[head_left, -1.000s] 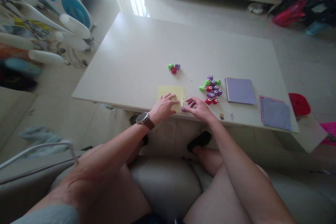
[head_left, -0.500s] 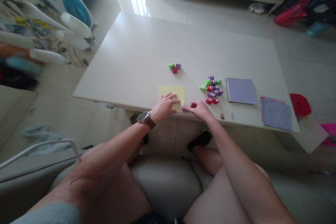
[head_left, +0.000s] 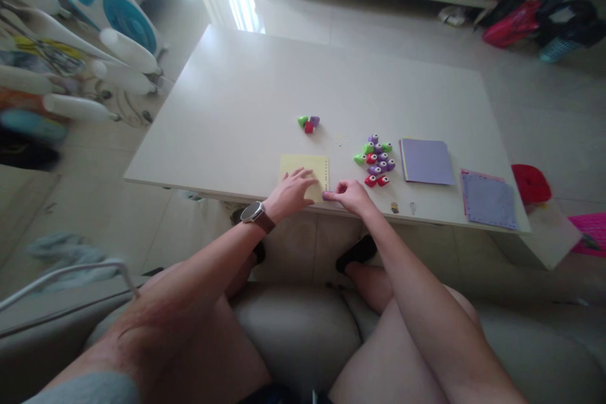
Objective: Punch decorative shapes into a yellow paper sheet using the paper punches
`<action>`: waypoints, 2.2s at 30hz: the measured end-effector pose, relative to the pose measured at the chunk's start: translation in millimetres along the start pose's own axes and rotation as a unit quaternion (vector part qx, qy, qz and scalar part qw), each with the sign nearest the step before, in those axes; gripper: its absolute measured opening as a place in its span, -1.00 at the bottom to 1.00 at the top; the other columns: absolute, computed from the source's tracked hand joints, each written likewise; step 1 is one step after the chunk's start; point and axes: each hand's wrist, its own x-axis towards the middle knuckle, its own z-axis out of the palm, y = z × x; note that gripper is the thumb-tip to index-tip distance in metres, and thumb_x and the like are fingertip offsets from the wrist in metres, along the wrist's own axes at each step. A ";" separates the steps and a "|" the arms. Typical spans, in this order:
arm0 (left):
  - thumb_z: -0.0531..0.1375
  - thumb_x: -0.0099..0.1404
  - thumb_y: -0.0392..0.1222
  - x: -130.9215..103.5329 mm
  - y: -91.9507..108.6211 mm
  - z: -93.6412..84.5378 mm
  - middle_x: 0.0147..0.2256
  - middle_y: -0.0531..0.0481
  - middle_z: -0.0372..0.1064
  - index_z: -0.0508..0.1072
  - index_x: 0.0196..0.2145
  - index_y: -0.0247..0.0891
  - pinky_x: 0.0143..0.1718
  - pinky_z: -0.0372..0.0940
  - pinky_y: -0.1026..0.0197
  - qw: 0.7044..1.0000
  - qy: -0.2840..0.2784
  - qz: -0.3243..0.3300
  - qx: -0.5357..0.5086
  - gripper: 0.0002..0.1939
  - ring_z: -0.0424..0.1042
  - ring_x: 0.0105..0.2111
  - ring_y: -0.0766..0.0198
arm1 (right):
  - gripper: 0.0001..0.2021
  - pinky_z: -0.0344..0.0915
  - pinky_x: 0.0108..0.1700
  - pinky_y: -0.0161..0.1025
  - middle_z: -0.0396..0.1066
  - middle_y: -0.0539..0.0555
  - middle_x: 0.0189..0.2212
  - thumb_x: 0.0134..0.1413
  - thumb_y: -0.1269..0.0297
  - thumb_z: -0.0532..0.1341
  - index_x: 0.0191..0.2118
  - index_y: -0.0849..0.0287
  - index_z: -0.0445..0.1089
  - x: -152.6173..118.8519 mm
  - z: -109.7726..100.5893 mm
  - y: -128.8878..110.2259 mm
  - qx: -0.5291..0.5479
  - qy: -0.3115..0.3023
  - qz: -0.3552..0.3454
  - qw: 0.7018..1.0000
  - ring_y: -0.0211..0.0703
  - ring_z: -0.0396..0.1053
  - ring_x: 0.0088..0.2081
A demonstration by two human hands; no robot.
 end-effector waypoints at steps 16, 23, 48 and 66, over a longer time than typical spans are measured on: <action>0.52 0.03 0.05 24.1 18.9 25.5 -0.57 0.09 0.34 0.42 -0.46 -0.27 -0.58 0.11 0.32 0.875 -0.014 -0.193 -0.444 -0.56 0.30 -0.58 0.40 | -0.70 0.09 -0.38 -0.30 0.32 -0.11 -0.58 -0.10 0.17 0.43 -0.52 0.12 0.29 1.3 1.9 -11.3 -0.013 -0.012 0.024 1.000 -0.25 0.26 -0.44; 0.50 0.05 -0.28 27.2 24.6 24.7 -0.61 0.14 0.33 0.36 -0.45 -0.27 -0.60 0.12 0.34 0.864 0.013 -0.228 -0.449 -0.66 0.32 -0.62 0.41 | -0.74 0.09 -0.39 -0.31 0.32 -0.11 -0.57 -0.09 0.22 0.42 -0.50 0.12 0.31 2.2 3.5 -16.1 -0.038 -0.007 0.040 0.998 -0.26 0.26 -0.44; 0.56 0.01 -0.21 11.1 -5.9 2.7 0.22 -0.18 0.38 0.55 0.08 -0.20 0.29 0.27 -0.08 0.999 0.004 -0.018 -0.035 -0.34 0.32 0.24 -0.10 | -0.72 0.26 -0.52 -0.32 0.49 0.02 -0.49 0.09 0.21 0.45 -0.40 0.17 0.35 -4.9 -28.2 -3.7 0.045 -0.061 0.068 0.995 -0.25 0.41 -0.59; 0.53 0.05 -0.21 10.0 -1.9 -0.5 0.24 -0.20 0.37 0.53 0.10 -0.22 0.29 0.27 -0.09 1.000 -0.006 -0.020 -0.023 -0.35 0.31 0.25 -0.10 | -0.68 0.31 -0.11 -0.25 0.54 0.09 -0.13 -0.12 0.34 0.50 -0.17 0.15 0.54 -11.7 -35.9 -8.2 -0.114 -0.005 -0.079 0.990 -0.09 0.45 -0.13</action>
